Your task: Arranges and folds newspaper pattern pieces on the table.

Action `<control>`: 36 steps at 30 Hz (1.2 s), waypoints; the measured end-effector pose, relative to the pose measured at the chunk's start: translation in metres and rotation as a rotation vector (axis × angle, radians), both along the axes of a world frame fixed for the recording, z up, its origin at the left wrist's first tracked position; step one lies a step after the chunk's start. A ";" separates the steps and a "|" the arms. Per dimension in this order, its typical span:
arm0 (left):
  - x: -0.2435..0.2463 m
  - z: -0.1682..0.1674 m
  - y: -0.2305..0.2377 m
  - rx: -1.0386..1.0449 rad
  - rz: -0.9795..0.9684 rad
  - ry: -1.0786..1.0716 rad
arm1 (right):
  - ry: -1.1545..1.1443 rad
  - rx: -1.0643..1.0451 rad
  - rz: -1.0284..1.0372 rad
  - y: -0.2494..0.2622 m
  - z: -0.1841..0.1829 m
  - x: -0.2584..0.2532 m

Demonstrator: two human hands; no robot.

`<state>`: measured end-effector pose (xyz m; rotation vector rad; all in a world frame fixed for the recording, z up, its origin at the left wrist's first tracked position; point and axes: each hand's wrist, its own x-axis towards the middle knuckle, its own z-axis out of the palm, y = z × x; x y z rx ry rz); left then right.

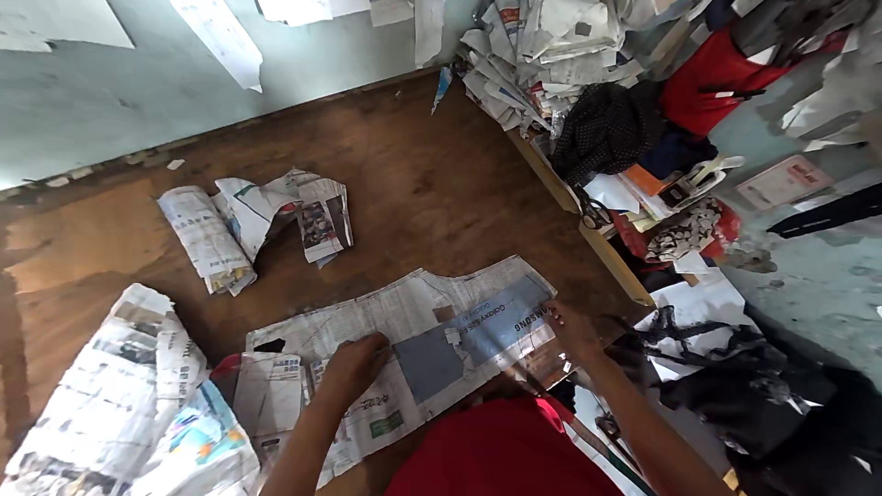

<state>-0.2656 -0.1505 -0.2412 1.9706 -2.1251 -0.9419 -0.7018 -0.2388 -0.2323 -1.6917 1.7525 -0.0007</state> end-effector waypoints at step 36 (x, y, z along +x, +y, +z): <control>-0.004 0.005 -0.006 0.117 0.060 -0.037 | -0.024 0.016 -0.021 0.000 -0.005 -0.018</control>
